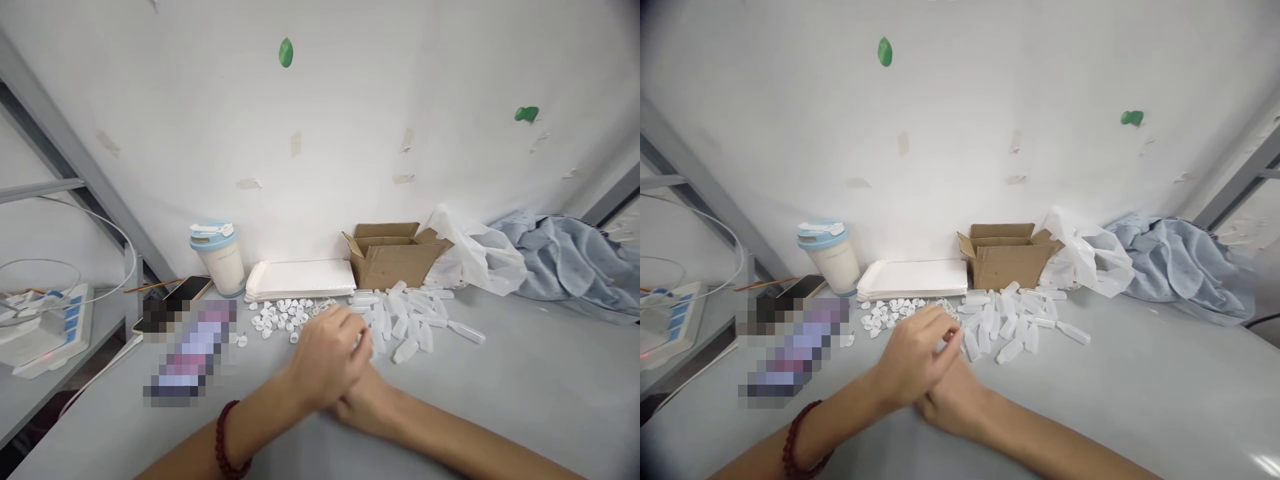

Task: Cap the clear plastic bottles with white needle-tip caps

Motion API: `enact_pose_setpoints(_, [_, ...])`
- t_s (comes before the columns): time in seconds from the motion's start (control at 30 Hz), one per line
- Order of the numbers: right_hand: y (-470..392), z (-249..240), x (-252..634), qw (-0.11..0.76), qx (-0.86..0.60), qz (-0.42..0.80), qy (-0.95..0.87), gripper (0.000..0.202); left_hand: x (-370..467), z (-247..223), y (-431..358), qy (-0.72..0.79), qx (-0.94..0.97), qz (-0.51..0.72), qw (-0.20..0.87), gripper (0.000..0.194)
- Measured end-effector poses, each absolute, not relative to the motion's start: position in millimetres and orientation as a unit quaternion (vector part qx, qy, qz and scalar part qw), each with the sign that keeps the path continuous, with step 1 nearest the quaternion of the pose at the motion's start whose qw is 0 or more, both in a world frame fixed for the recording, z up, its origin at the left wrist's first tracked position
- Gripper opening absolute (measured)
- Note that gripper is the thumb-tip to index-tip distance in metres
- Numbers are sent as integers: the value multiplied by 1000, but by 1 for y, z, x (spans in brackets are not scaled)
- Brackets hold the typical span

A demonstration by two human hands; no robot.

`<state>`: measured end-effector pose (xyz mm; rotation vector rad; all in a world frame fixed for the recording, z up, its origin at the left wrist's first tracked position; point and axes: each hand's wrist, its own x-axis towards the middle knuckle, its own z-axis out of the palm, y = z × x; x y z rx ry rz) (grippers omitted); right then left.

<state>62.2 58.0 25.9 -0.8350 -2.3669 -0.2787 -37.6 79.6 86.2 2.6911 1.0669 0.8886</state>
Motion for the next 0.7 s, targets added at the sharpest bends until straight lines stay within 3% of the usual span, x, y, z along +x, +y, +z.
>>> enact_pose_setpoints(0.13, [53,28,91,281,-406,-68,-867,27,-48,73,98,349,902,247,53,19])
enact_pose_setpoints(0.3, [57,36,115,261,-556,-35,-789,20,-47,53,104,318,927,194,50,6])
enact_pose_setpoints(0.7, [61,42,120,108,-653,-32,-749,12,-38,41,103,325,923,194,67,16])
